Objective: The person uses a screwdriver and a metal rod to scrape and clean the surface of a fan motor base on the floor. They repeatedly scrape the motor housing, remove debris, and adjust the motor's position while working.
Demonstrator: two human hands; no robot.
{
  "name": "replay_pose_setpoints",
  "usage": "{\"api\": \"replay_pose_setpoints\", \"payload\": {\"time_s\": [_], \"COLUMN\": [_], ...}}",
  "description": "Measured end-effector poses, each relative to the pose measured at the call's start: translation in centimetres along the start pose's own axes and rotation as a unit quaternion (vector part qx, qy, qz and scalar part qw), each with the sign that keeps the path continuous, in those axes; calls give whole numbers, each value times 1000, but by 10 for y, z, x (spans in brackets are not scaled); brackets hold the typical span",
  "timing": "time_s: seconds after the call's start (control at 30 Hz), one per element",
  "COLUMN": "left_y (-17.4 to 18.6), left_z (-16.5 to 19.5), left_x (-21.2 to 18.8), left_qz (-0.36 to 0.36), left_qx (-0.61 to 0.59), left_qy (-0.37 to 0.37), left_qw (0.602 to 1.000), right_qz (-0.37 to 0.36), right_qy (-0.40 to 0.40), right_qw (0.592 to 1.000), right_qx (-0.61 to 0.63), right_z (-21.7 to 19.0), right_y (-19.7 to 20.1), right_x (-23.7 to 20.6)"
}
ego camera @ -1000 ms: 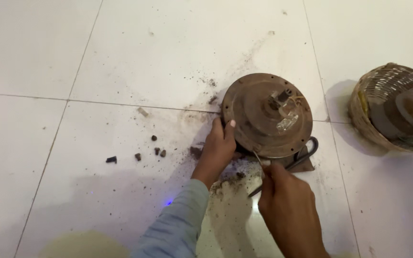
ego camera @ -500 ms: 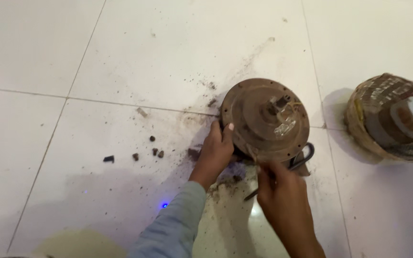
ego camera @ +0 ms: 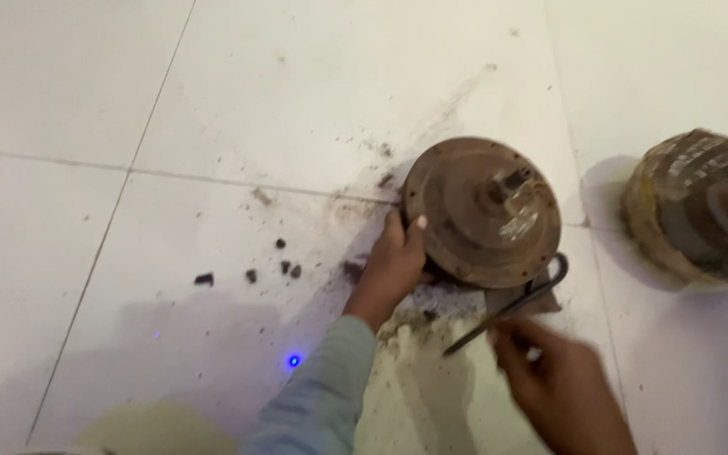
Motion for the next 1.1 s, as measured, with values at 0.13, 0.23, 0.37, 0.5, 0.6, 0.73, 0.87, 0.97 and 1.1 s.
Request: {"api": "replay_pose_setpoints", "payload": {"time_s": [0.13, 0.23, 0.37, 0.5, 0.6, 0.73, 0.87, 0.97, 1.1], "left_y": [-5, -5, -3, -11, -6, -7, -5, -7, -10], "left_z": [-10, -11, -4, -12, -11, -11, -10, -12, -10], "left_x": [3, 2, 2, 1, 2, 4, 3, 2, 0], "left_qz": [-28, -39, -32, -66, -42, -41, -34, -39, -54], "left_qx": [-46, -93, -76, -174, -68, -95, -106, -147, -197], "left_qy": [55, 79, 48, 85, 86, 82, 73, 81, 84], "left_qw": [997, 992, 995, 979, 993, 991, 991, 985, 975], "right_qz": [50, 30, 17, 34, 49, 48, 55, 57, 45], "right_qy": [110, 138, 48, 92, 118, 110, 184, 197, 129], "right_qw": [992, 990, 999, 995, 992, 993, 981, 978, 990], "right_qx": [32, -5, -13, 25, -2, 17, 29, 33, 17], "right_z": [-23, -42, -36, -35, -36, -35, -52, -51, -34], "right_y": [10, 6, 7, 8, 8, 9, 10, 9, 9], "right_x": [-1, -3, -8, -3, 1, 4, 10, 13, 20]}}
Point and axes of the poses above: each hand's wrist, its own x-axis towards the middle knuckle, its own y-axis out of the back of the hand, z = x × y, the point moved 7 cm from there along x, towards the middle knuckle, and after that the axes turned 14 degrees about -z, right-handed, at the moved point
